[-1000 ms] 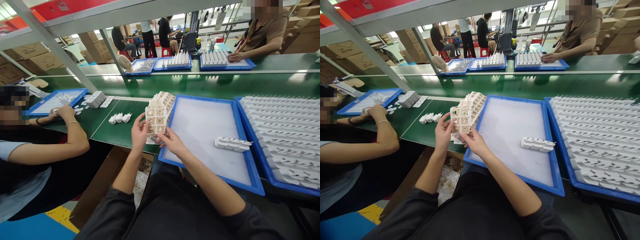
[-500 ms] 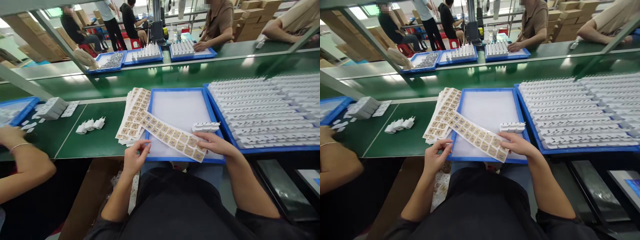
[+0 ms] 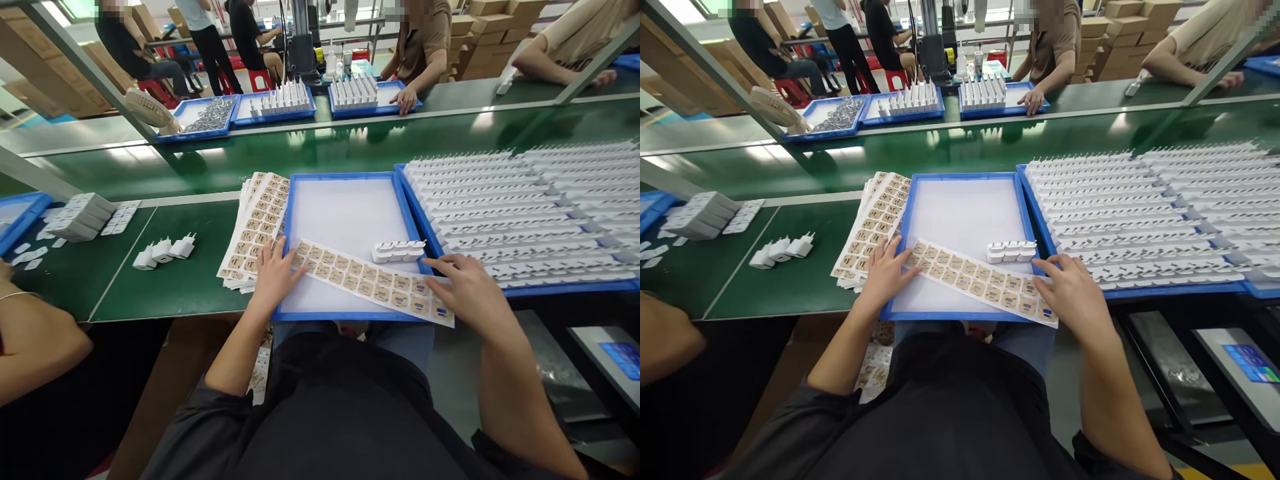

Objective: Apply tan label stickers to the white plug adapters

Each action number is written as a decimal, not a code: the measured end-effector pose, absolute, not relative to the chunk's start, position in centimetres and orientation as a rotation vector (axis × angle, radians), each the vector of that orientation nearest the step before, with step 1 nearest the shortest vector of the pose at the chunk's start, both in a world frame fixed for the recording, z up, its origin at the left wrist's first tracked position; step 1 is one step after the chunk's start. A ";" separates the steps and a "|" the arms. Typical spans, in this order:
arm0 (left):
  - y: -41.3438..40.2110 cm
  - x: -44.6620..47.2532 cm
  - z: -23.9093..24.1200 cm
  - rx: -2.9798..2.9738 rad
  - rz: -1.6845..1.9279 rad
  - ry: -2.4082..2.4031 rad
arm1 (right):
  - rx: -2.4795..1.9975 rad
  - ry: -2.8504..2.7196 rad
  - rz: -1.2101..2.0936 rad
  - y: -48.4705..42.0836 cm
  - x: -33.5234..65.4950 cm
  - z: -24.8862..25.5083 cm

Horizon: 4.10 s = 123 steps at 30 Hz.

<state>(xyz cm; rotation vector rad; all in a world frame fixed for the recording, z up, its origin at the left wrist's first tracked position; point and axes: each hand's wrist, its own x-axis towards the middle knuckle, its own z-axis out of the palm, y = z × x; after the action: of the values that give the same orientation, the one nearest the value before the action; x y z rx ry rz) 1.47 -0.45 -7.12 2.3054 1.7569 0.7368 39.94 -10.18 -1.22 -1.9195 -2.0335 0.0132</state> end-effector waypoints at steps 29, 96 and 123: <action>-0.3 4.6 -3.8 2.159 0.369 1.748 | -1.216 -2.228 -0.090 -7.5 26.2 -5.7; -3.5 7.6 -2.8 0.927 0.712 0.713 | -0.902 -1.098 1.154 -10.0 26.1 -3.2; -5.2 7.1 -4.5 2.021 1.166 0.900 | -1.124 -1.070 1.022 -9.5 26.1 -2.1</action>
<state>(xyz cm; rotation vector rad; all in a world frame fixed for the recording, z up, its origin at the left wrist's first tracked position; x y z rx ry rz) 7.08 -5.16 -4.51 2.0212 0.8998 1.1660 26.14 -9.48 -2.07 -1.1244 -1.0704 1.0216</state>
